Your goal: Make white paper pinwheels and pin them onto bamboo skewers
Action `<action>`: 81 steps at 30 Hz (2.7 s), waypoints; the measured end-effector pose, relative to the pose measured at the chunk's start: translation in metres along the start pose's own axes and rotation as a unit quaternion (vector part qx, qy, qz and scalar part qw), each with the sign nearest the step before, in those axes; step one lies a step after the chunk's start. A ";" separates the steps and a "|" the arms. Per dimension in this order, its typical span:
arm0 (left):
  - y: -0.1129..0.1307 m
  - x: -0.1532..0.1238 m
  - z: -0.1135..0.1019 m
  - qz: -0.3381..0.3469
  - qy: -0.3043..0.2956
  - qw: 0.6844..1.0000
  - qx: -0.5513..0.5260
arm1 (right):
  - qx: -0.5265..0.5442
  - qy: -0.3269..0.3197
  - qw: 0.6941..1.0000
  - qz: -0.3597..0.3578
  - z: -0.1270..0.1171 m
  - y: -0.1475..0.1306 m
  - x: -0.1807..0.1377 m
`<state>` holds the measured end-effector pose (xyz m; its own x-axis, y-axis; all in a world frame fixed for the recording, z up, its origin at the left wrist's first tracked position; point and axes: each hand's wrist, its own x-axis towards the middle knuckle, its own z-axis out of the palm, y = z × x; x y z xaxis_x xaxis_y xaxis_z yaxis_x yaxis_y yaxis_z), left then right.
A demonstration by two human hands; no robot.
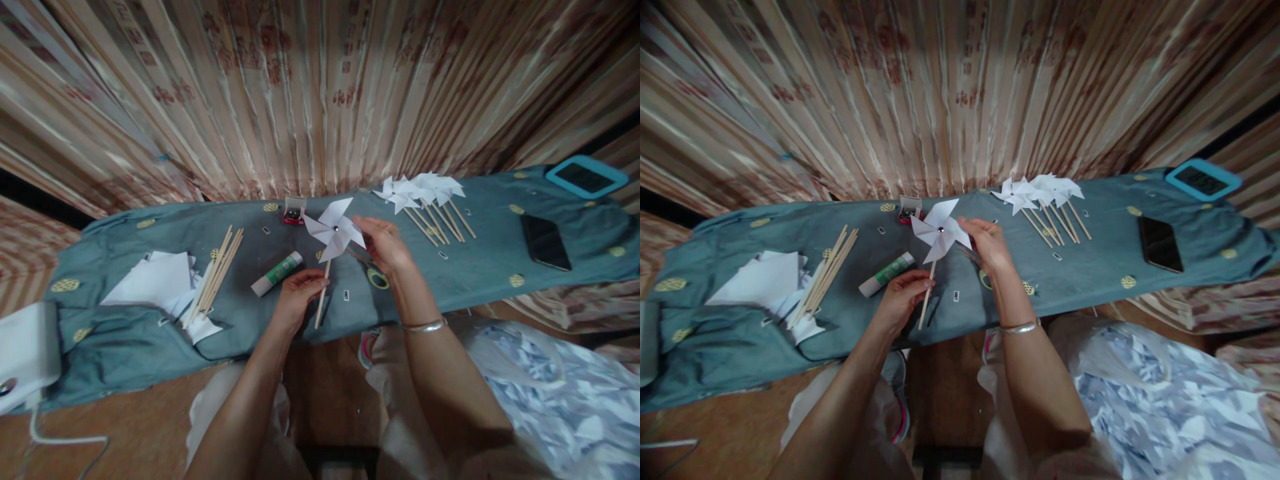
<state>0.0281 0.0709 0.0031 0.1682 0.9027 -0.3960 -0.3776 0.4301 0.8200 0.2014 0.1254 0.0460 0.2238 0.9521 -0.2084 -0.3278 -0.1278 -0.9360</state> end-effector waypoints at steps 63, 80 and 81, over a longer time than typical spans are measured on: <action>0.000 0.007 -0.001 0.024 0.037 0.999 -0.030 | -0.046 -0.105 0.992 0.061 0.004 0.005 -0.007; 0.003 0.002 0.002 -0.002 0.002 1.000 0.005 | 0.001 -0.040 0.998 0.039 -0.007 0.001 0.003; 0.003 0.002 0.003 -0.001 0.002 1.000 0.005 | 0.003 -0.045 0.998 0.039 -0.007 0.001 0.002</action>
<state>0.0297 0.0741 0.0056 0.1646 0.9019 -0.3993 -0.3684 0.4317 0.8233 0.2080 0.1256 0.0427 0.1136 0.9605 -0.2539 -0.3467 -0.2012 -0.9162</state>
